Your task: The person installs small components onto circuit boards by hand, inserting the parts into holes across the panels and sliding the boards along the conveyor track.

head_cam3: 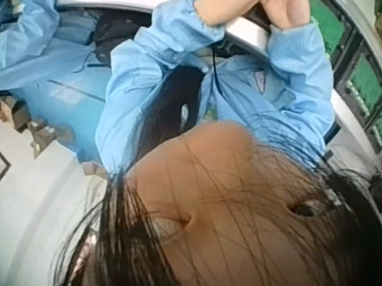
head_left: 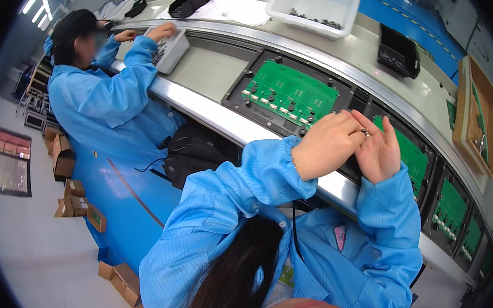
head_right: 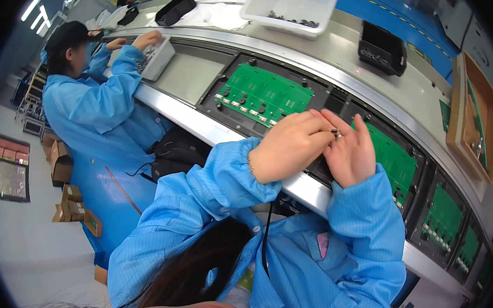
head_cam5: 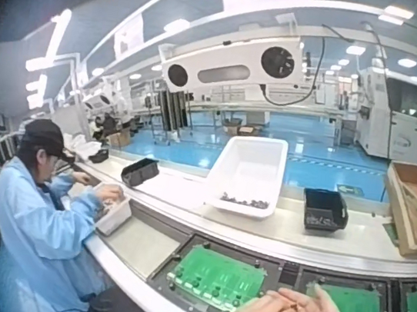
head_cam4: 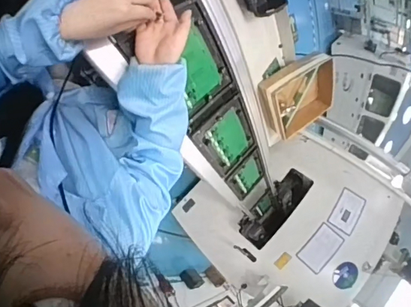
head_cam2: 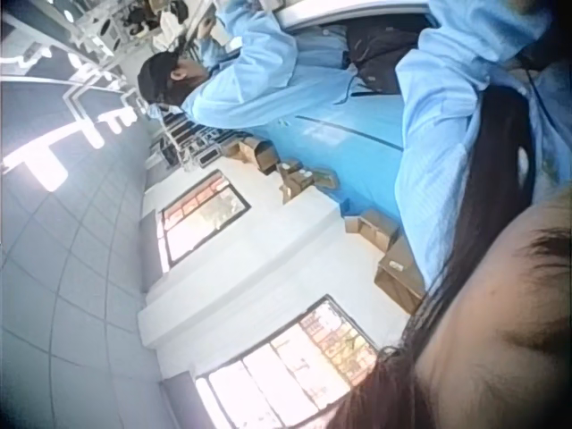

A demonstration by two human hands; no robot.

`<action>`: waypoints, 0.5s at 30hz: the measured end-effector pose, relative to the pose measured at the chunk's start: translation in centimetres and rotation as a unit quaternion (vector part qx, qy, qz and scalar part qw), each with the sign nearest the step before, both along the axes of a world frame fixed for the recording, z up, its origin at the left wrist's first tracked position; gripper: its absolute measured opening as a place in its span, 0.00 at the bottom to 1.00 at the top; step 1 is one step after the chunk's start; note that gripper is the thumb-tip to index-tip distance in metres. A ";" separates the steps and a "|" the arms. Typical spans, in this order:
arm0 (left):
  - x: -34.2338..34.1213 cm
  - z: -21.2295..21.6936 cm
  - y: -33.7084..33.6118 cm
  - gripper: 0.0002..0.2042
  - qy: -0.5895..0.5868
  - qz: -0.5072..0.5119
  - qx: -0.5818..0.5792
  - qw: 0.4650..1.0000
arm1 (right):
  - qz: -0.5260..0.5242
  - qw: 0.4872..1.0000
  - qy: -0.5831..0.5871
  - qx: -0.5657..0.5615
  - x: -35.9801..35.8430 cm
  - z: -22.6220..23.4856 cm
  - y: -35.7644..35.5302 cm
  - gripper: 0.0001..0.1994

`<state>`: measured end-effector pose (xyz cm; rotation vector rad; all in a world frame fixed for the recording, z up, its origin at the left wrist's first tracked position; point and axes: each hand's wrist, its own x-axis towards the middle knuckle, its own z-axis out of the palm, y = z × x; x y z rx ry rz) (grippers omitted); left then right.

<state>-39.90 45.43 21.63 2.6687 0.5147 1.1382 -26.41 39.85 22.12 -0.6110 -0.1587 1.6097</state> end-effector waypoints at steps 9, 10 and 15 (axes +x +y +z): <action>-1.9 2.0 0.8 0.08 -0.094 -0.044 -0.059 0.993 | -0.007 0.999 -0.045 -0.029 -0.5 0.0 0.4 0.24; -2.1 2.3 1.0 0.08 -0.094 -0.044 -0.058 0.993 | -0.006 0.999 -0.045 -0.028 -0.5 -0.1 0.4 0.24; -2.6 3.0 1.6 0.09 -0.124 -0.022 -0.070 0.990 | 0.051 0.987 -0.144 0.048 -0.6 -0.2 0.2 0.15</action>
